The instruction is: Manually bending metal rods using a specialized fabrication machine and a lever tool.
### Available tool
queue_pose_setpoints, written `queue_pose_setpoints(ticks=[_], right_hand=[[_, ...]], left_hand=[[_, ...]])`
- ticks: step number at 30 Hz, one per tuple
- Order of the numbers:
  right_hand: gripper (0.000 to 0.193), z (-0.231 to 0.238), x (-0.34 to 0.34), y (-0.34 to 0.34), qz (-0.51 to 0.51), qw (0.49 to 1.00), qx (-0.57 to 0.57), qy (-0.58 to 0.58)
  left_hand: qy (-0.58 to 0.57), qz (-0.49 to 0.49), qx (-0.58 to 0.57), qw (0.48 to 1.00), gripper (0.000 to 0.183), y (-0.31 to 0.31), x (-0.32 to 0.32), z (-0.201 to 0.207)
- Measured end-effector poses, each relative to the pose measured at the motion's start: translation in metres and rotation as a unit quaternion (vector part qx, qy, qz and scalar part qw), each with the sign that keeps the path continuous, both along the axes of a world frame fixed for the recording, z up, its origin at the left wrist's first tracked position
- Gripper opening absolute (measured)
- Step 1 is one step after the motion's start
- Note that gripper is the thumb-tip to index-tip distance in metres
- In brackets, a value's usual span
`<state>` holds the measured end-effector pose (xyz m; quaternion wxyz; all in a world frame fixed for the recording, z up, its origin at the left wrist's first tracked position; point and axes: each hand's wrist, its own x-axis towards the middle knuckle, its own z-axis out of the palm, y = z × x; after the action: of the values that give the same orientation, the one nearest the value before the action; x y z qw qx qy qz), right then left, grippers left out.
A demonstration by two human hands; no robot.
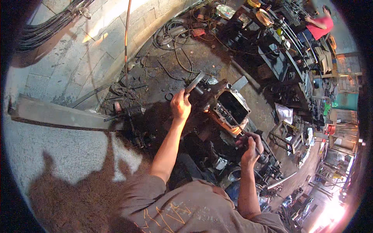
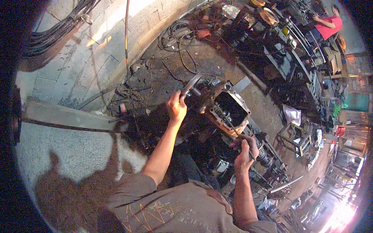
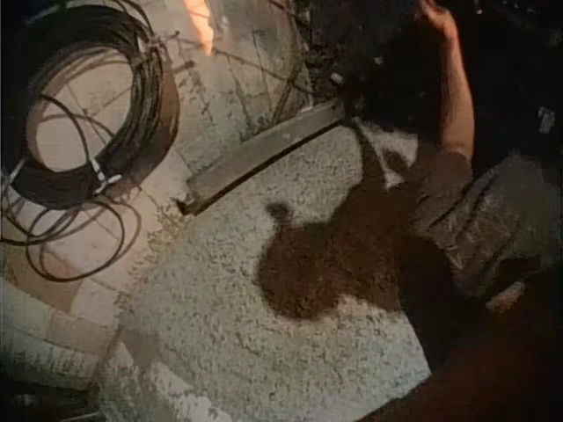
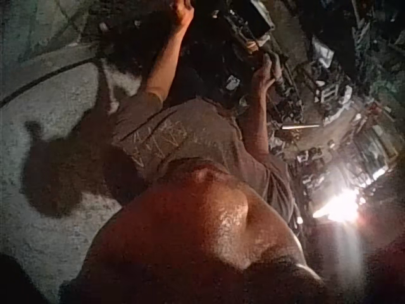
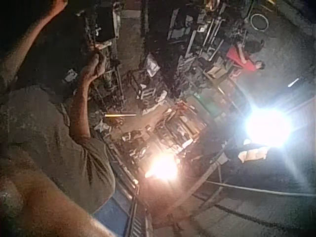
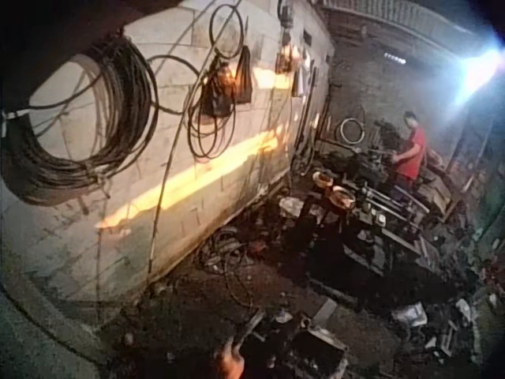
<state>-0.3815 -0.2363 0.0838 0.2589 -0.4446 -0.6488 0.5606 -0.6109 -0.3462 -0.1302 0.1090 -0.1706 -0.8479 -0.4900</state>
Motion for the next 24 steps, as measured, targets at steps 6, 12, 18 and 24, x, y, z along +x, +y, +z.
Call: queue_pose_setpoints(ticks=[6, 12, 18, 24], right_hand=[[0.026, 0.004, -0.036, -0.003, 0.022, 0.984, 0.163, -0.071], [0.03, 0.03, -0.062, -0.002, 0.039, 0.963, 0.249, -0.098], [0.028, 0.034, -0.074, 0.014, 0.048, 0.948, 0.272, -0.157], [0.028, 0.039, -0.076, 0.018, 0.018, 0.951, 0.26, -0.166]], left_hand=[[-0.068, 0.001, -0.002, 0.998, 0.03, 0.002, -0.002, 0.012], [-0.017, 0.011, 0.051, 0.998, 0.032, 0.001, -0.007, 0.004], [-0.018, 0.013, 0.073, 0.997, 0.038, 0.001, -0.009, -0.002], [-0.048, 0.025, 0.073, 0.996, 0.035, 0.003, -0.007, 0.002]])
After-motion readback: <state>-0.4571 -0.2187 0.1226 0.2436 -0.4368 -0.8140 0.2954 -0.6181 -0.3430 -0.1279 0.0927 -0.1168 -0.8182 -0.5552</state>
